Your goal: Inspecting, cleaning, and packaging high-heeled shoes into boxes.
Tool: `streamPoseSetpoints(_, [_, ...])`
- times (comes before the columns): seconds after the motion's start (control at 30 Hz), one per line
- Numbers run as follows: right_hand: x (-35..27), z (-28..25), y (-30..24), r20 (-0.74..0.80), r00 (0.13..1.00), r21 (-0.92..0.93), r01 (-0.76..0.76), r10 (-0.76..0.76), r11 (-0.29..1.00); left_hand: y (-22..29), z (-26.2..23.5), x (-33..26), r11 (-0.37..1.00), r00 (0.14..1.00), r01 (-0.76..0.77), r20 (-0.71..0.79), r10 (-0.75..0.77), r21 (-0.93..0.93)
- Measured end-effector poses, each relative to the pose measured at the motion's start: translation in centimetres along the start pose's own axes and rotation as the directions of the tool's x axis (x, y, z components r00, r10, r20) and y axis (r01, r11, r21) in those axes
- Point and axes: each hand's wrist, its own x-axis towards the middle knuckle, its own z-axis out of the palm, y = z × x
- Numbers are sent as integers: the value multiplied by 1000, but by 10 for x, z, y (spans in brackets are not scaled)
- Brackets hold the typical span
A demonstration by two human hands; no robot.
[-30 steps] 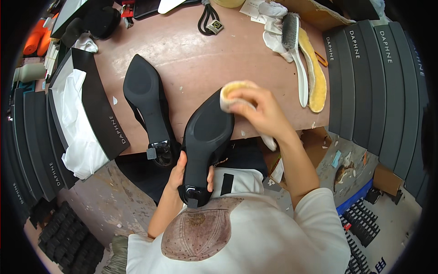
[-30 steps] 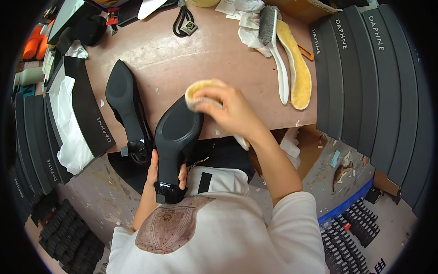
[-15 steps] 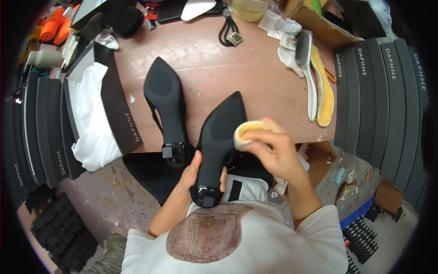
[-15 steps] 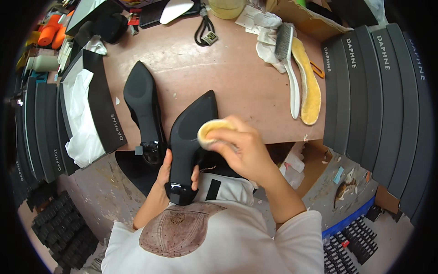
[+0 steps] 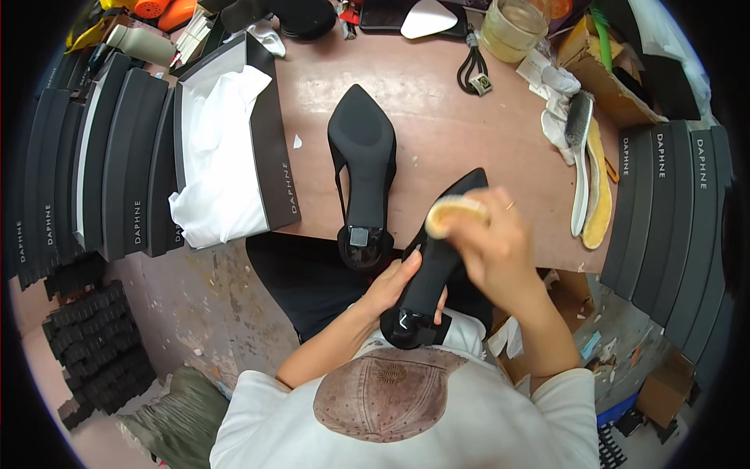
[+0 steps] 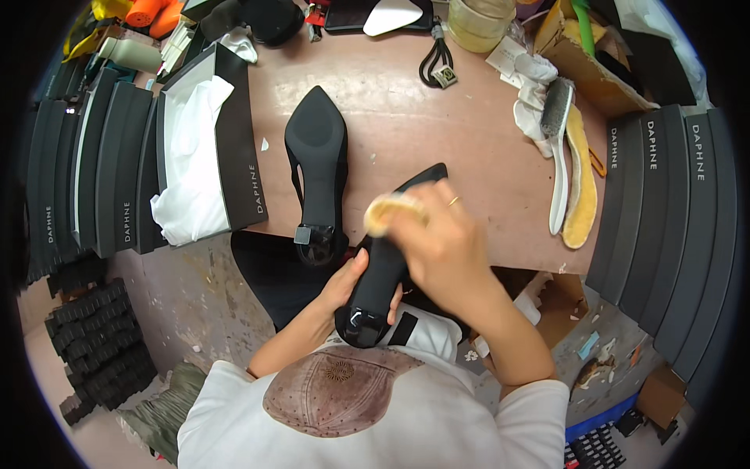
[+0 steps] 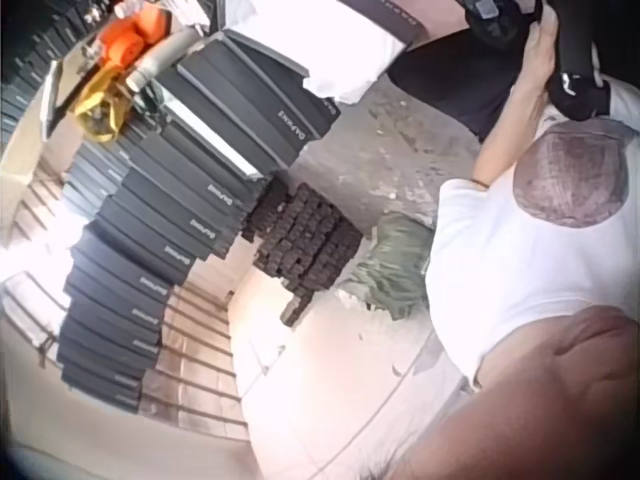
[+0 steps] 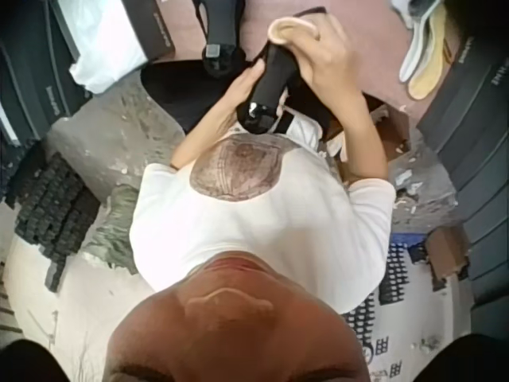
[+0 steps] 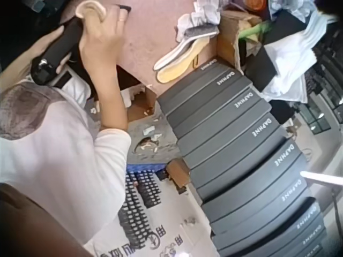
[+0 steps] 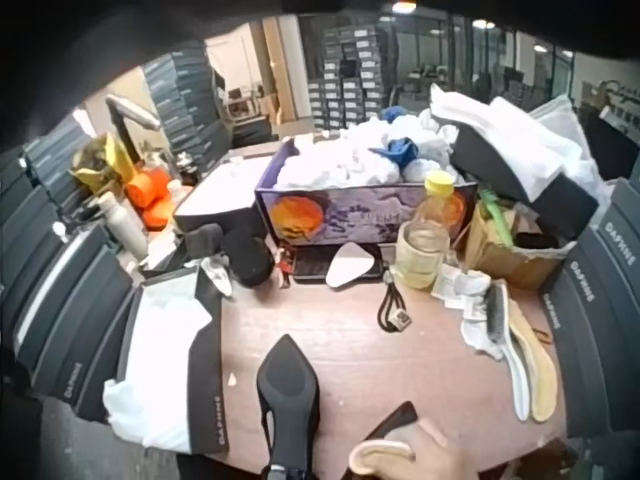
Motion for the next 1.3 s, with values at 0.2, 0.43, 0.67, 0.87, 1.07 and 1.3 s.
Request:
streamPoseSetpoints(0.2, [1, 1, 22, 102, 994, 300, -65, 36, 952, 2, 2, 0, 998, 999, 34, -30, -32, 60])
streamPoseSetpoints(0.43, [-11, -40, 91, -248, 875, 254, -354, 415, 900, 22, 39, 13, 969, 996, -93, 24, 90, 230])
streamPoseSetpoints(0.67, [-49, -75, 38, -344, 438, 855, -218, 830, 470, 20, 71, 132, 586, 791, -316, -134, 597, 746])
streamPoseSetpoints(0.87, [-87, -38, 98, 52, 668, 908, -342, 743, 244, 44, 107, 5, -114, 464, -498, 375, 802, 860])
streamPoseSetpoints(1.07, [-55, -49, 66, -365, 415, 853, -211, 833, 478, 50, 34, -44, 116, 336, -158, -57, 940, 981])
streamPoseSetpoints(1.3, [-11, 1, 18, -107, 890, 722, -237, 444, 650, 106, -29, 6, 414, 646, -84, -267, 715, 906])
